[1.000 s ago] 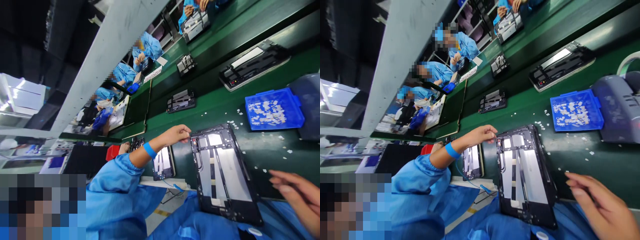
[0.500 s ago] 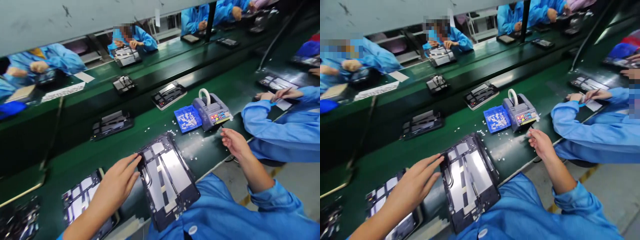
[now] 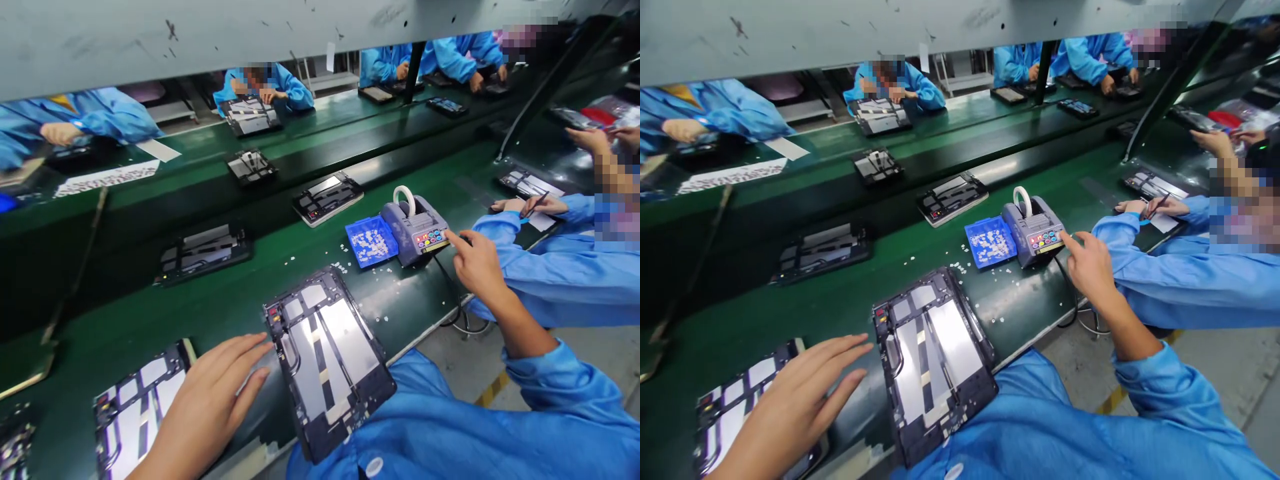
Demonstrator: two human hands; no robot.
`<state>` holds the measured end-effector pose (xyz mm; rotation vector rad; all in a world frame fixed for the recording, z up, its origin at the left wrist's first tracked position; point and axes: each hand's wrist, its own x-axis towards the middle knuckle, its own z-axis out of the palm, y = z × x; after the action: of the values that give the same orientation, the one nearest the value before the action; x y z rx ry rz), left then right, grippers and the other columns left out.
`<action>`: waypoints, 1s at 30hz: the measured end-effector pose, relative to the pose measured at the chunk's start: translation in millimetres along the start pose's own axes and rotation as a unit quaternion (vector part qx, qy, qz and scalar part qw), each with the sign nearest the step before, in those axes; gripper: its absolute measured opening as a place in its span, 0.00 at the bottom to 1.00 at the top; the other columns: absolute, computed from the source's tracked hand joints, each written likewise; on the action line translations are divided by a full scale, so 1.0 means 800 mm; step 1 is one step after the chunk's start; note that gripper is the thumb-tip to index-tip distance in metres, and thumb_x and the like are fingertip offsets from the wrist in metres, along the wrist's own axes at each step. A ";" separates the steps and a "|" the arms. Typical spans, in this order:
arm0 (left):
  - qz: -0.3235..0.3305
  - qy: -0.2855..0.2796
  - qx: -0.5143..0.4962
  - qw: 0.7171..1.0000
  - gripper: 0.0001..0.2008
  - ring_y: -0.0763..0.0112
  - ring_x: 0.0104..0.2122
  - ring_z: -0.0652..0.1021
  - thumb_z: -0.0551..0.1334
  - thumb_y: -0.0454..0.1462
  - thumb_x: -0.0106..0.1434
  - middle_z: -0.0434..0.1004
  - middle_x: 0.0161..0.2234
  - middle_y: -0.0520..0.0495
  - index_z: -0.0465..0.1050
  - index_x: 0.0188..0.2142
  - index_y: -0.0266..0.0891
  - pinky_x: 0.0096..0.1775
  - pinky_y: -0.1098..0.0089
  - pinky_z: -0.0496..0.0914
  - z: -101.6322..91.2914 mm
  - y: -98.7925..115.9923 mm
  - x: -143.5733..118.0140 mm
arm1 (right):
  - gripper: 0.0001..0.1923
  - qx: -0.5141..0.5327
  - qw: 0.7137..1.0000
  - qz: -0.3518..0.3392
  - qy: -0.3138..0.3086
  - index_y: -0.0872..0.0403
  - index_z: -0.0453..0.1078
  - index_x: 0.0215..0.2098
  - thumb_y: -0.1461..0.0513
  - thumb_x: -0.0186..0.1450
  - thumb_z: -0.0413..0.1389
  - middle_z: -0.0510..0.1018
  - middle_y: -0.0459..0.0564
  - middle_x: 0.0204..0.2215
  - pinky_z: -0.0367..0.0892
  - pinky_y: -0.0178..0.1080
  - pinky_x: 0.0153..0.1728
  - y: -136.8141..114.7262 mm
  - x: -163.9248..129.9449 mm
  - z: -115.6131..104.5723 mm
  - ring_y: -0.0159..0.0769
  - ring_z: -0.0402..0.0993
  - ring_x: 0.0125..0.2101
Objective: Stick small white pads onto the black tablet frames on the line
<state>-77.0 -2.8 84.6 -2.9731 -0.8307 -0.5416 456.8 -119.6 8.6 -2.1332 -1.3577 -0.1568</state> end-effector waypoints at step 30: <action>-0.361 0.061 -0.556 0.746 0.10 0.67 0.40 0.81 0.68 0.38 0.63 0.83 0.41 0.44 0.77 0.43 0.37 0.43 0.67 0.75 0.012 0.028 0.084 | 0.15 0.446 0.813 -0.042 -0.372 0.52 0.82 0.35 0.52 0.70 0.57 0.82 0.47 0.28 0.68 0.38 0.33 -0.365 -0.017 0.055 0.36 0.75 0.30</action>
<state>-8.9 13.0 99.4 -3.2028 -2.3554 -1.7813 190.7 -19.3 90.0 -1.3098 -1.4795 1.1759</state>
